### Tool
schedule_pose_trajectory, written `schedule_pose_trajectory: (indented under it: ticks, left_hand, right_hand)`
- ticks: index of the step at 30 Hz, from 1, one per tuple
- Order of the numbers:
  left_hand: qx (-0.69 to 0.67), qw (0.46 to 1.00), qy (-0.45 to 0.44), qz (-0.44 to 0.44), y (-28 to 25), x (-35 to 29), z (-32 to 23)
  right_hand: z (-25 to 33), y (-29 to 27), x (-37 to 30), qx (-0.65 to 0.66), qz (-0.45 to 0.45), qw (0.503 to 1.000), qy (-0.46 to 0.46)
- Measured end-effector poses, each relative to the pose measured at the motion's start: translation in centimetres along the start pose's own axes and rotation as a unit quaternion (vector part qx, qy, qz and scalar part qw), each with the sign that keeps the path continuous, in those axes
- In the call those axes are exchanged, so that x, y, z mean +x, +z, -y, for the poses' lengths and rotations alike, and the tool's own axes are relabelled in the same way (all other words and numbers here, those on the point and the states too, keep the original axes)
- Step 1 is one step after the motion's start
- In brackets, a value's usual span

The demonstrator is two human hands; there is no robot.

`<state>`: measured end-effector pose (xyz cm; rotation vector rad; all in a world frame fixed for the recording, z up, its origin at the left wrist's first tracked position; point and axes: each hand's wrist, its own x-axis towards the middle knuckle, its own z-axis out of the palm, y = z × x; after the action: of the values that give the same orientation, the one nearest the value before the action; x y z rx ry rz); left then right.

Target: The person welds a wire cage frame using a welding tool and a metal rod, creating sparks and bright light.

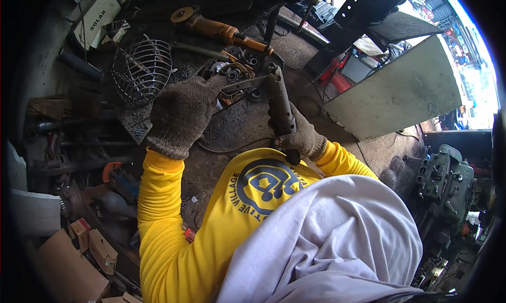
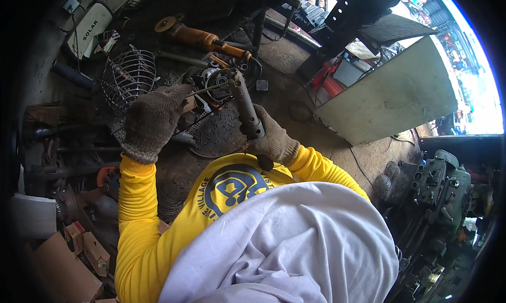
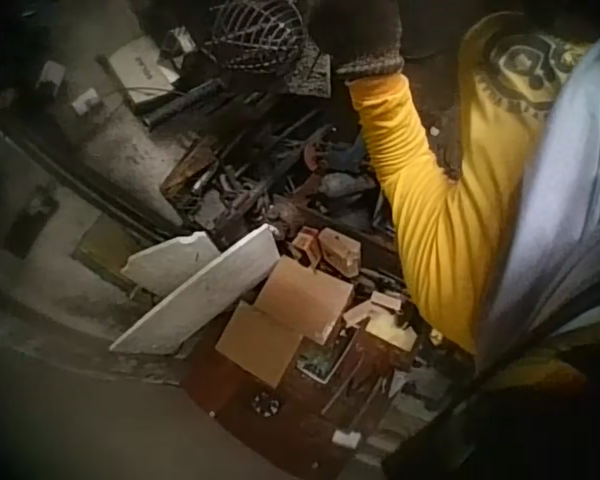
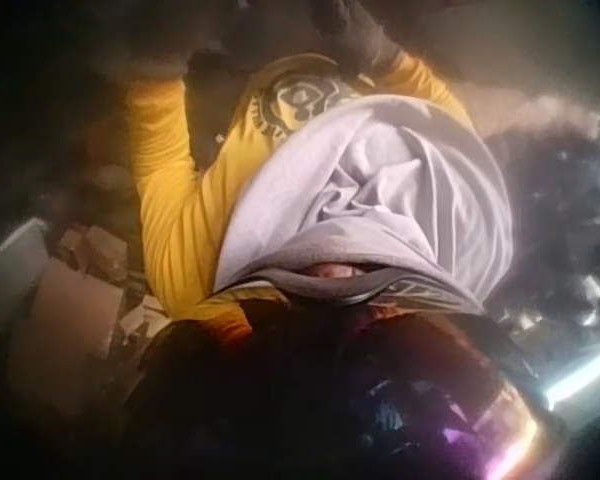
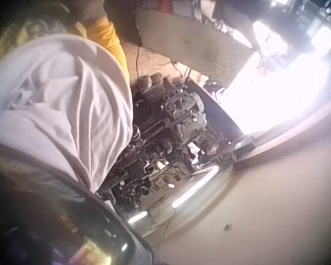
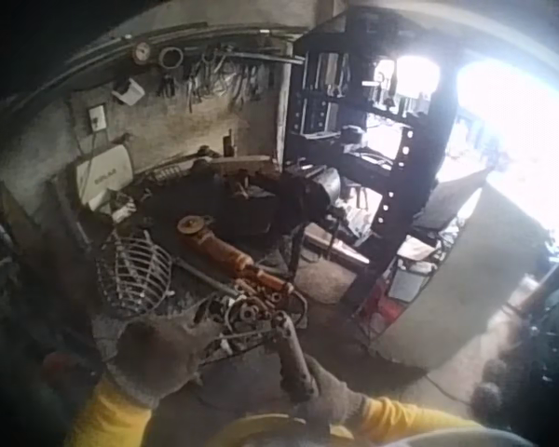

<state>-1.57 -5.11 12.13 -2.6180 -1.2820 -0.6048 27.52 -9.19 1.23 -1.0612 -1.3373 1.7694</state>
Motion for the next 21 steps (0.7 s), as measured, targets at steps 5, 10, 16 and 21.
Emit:
schedule_pose_trajectory:
  ticks: [5, 10, 16, 21]
  left_hand:
    - [0.0, 0.999, -0.036, 0.02, -0.3, -0.8, -0.1]
    - [0.04, 0.998, -0.047, -0.01, -0.4, -1.3, -0.2]
    - [0.083, 0.994, 0.007, -0.07, -0.6, -1.5, -0.2]
    - [0.095, 0.979, 0.023, -0.177, 1.4, 0.2, 0.8]
  right_hand:
    - [0.9, 1.6, -0.4, 0.029, -0.035, 0.998, 0.039]
    - [2.0, 4.2, -2.4, -0.045, -0.185, 0.976, 0.11]
    - [1.8, 2.4, -2.5, 0.143, 0.029, 0.985, 0.088]
    - [0.5, 2.9, -1.2, 0.217, 0.053, 0.974, 0.029]
